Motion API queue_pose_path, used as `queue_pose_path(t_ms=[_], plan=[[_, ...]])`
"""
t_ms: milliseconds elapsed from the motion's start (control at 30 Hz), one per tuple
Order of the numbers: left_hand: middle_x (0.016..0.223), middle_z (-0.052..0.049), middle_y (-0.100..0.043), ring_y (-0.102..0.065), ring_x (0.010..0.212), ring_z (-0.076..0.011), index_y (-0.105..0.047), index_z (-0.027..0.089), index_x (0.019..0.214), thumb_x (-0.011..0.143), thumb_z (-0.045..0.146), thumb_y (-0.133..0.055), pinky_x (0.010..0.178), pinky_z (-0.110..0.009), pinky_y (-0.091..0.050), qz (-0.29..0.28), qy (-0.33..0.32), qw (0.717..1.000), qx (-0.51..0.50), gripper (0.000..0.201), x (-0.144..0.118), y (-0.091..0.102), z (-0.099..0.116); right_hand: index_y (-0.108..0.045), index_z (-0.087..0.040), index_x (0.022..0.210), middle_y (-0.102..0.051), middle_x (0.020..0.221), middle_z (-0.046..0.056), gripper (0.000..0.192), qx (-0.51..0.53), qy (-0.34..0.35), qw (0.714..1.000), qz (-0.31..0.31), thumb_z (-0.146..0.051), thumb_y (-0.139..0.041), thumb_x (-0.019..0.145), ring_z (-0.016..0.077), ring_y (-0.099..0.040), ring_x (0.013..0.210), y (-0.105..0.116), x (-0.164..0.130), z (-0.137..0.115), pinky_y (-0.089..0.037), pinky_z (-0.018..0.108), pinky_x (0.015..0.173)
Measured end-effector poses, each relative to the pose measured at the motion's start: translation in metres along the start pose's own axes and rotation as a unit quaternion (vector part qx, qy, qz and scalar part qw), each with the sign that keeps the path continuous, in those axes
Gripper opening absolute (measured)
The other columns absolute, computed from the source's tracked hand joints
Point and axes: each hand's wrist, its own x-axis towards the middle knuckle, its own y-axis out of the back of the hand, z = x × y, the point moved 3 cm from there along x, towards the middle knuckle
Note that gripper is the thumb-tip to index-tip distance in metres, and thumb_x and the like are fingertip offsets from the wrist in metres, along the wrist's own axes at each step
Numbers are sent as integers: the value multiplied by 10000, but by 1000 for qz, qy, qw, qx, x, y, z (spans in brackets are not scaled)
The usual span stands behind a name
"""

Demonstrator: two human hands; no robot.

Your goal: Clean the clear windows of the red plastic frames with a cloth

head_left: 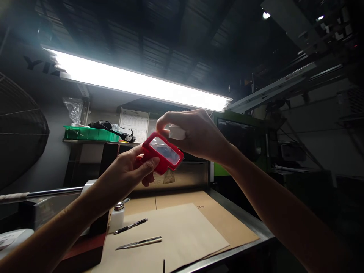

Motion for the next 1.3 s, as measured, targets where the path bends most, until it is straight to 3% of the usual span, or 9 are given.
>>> queue_pose_path(t_ms=[233,467,700,833,967,1167,1300], plan=[[574,15,-600,-522,487,-107,-600,144,1003,748,388,-618,459,-190,-439,-11,1,1000,7,353,-2,2,-1,-625,-225,1099,-690,906,-11,330,22,14,1000,-2,-181,-473,810,94,-582,638,0,1,-3,-433,250,619],[551,22,-600,-518,466,-109,-614,148,985,725,387,-638,441,-196,-435,6,-8,1000,11,354,-1,3,-3,-670,-190,871,-683,733,-17,221,-13,35,999,-24,-207,-451,842,92,-560,621,-6,3,-3,-378,229,551],[614,-10,-647,-580,500,-132,-628,157,878,717,347,-677,465,-218,-488,36,23,998,-51,253,-1,17,-10,-614,-184,901,-659,728,-10,177,-1,47,998,-33,-160,-460,816,100,-525,590,-11,-14,0,-335,246,527],[705,-11,-667,-596,542,-117,-608,157,885,742,341,-670,510,-207,-520,89,58,987,-122,241,-3,33,-18,-564,-185,883,-649,816,17,224,40,-31,996,-72,-50,-432,763,116,-545,644,-17,-45,20,-374,256,586],[724,-23,-681,-593,546,-112,-622,147,895,738,306,-693,508,-194,-517,97,81,976,-177,234,-6,35,-25,-502,-172,809,-588,855,51,259,61,-99,986,-122,21,-395,673,136,-529,706,-25,-68,44,-394,263,638],[694,-19,-697,-607,533,-102,-646,157,891,728,247,-690,509,-150,-520,162,88,956,-229,191,-12,42,-33,-516,-173,805,-567,705,10,140,84,-222,969,-68,-81,-476,707,110,-458,552,-27,-80,67,-348,236,531],[673,-50,-695,-601,508,-124,-661,138,857,733,226,-676,481,-171,-521,161,100,949,-251,152,-12,38,-35,-515,-176,749,-528,627,-28,83,177,-233,954,-68,-127,-527,683,84,-440,504,-41,-79,56,-329,203,471]])
